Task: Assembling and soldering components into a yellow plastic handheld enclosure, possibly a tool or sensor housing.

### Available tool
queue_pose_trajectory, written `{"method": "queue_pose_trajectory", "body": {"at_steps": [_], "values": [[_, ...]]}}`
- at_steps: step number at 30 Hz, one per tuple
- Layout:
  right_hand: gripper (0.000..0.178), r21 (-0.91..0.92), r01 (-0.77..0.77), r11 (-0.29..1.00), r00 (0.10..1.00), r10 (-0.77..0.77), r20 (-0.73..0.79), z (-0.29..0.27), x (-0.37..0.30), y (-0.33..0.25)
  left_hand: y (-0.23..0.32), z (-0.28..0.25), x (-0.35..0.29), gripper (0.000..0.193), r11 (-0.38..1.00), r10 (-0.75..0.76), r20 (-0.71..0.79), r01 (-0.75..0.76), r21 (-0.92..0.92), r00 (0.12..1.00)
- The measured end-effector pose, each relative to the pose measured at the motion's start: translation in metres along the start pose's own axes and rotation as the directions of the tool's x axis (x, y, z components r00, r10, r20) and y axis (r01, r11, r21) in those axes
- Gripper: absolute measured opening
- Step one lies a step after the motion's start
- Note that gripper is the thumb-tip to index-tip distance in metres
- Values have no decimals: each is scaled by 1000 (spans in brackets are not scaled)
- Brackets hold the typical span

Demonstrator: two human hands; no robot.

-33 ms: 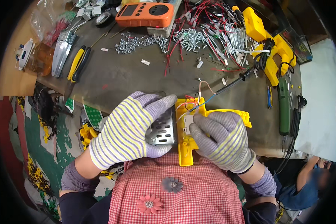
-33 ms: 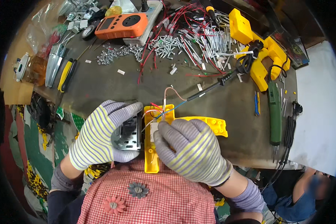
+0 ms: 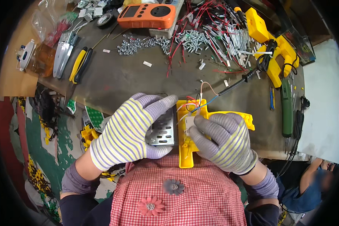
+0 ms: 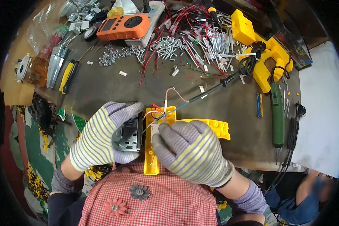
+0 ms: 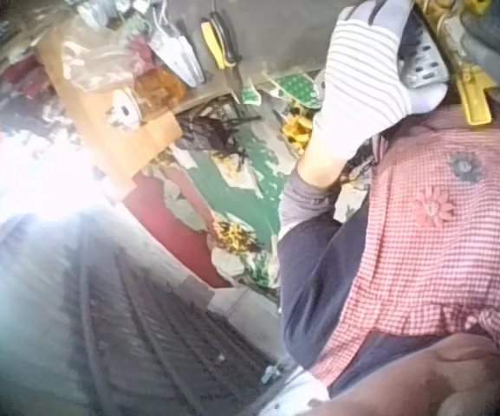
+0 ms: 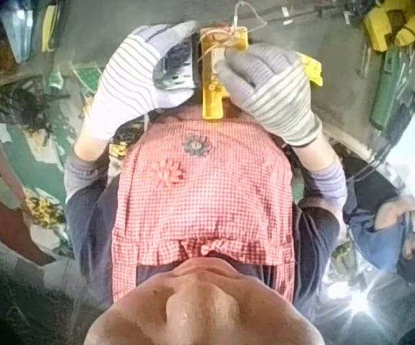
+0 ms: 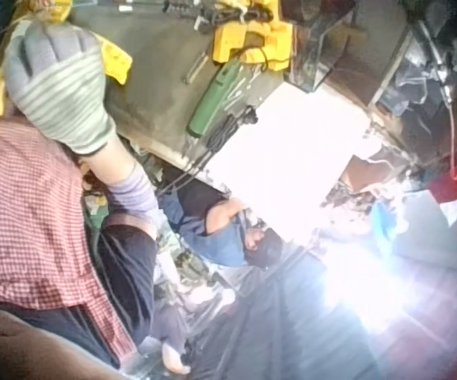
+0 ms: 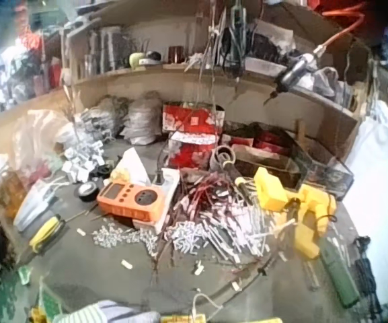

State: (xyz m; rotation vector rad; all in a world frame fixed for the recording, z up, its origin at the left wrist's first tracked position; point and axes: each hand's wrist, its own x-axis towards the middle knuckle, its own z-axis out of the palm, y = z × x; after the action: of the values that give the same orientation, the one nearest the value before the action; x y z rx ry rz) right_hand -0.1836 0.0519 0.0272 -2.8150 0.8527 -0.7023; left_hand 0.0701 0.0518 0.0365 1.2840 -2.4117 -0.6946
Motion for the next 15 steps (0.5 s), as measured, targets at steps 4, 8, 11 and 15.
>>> {"method": "queue_pose_trajectory", "body": {"at_steps": [4,8,11,15], "values": [[20,49,43,998,998,-41,-44,2,2,2,20,-3,-5,80,984,152,-169,-133,117,974],[19,63,22,998,990,-14,-137,5,1,2,18,34,-2,46,912,391,-266,-331,241,881],[30,101,-3,995,998,10,-66,-10,0,7,19,39,-1,35,913,396,-295,-340,224,870],[55,197,-427,882,872,460,-167,-50,-29,13,17,40,-5,42,905,391,-269,-315,286,880]]}}
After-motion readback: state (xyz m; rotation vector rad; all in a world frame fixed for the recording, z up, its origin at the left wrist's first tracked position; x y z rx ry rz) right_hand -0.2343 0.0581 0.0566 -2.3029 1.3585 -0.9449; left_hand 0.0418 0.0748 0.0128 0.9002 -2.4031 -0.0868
